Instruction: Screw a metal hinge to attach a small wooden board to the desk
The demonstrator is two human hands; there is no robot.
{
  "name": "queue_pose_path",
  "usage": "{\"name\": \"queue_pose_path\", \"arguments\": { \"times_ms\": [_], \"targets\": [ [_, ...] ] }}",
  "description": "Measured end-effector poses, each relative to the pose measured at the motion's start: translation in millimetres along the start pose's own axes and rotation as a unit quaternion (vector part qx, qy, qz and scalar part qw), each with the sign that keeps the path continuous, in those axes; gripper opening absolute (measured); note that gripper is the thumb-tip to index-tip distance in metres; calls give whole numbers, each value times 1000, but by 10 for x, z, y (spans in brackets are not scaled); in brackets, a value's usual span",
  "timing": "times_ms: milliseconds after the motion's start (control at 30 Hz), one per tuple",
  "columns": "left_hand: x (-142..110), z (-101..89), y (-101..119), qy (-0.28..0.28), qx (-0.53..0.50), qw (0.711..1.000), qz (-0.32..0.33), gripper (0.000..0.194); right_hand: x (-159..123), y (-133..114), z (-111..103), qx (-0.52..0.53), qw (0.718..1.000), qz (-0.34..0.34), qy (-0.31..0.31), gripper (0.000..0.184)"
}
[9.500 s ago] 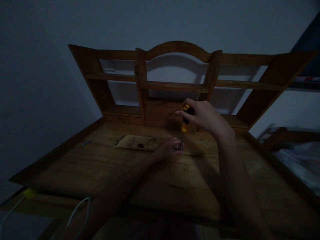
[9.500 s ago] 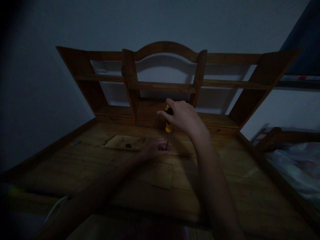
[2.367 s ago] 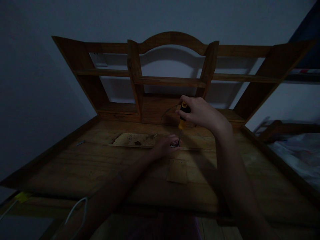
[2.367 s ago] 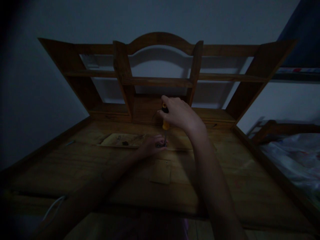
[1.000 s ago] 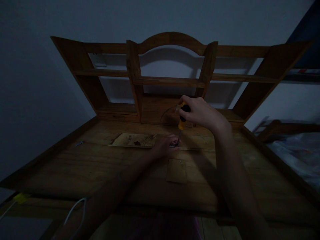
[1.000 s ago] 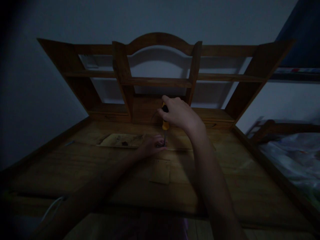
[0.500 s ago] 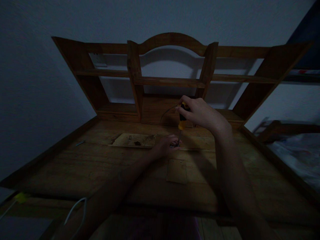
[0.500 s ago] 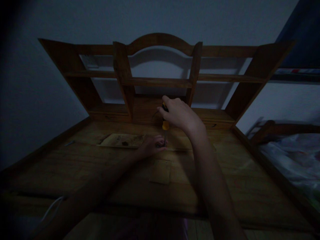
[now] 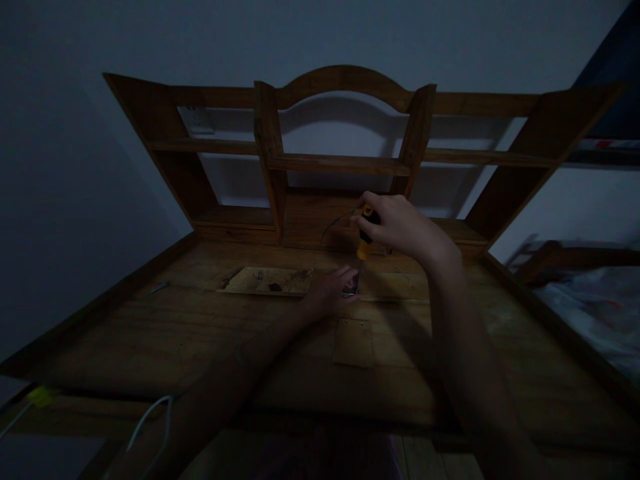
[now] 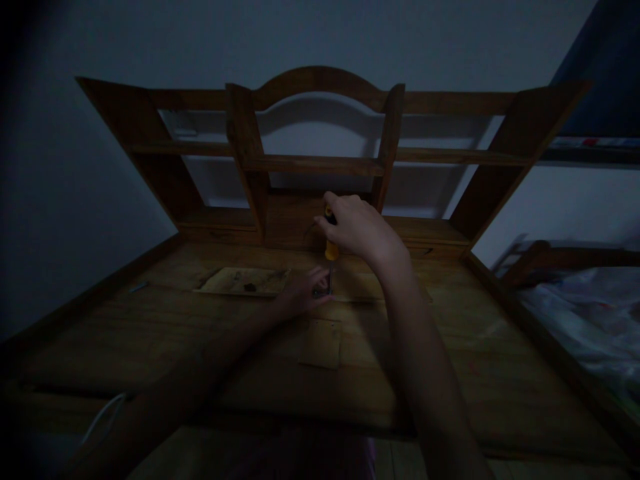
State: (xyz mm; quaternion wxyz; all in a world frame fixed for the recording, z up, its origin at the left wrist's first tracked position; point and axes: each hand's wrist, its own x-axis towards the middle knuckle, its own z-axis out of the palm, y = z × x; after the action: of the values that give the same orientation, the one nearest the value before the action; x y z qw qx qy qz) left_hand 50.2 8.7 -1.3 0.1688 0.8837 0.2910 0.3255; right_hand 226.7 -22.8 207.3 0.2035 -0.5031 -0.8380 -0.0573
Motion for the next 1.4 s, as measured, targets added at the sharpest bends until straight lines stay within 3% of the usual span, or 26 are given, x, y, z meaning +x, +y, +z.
{"name": "queue_pose_path", "arguments": {
  "times_ms": [167,433,833,1033,1167,1400],
  "targets": [
    [4,-7,-12,-7,45,999,3,53,10,18,13,4,1000,8,0,39],
    [24,-59,51,1,82,997,14,23,-7,18,-24,13,1000,-3,8,32],
    [5,-76,52,-5,82,996,32,19,11,74,-33,-4,1000,-10,6,34],
    [7,-63,22,-6,69,997,40,27,10,53,-1,1,1000,6,11,44],
    [-5,-58,19,-8,76,996,35,30,20,36,-18,22,1000,-5,9,37],
    [-6,-123,125,2,58,998,27,17,12,60,-16,1,1000,-1,13,33]
  ]
}}
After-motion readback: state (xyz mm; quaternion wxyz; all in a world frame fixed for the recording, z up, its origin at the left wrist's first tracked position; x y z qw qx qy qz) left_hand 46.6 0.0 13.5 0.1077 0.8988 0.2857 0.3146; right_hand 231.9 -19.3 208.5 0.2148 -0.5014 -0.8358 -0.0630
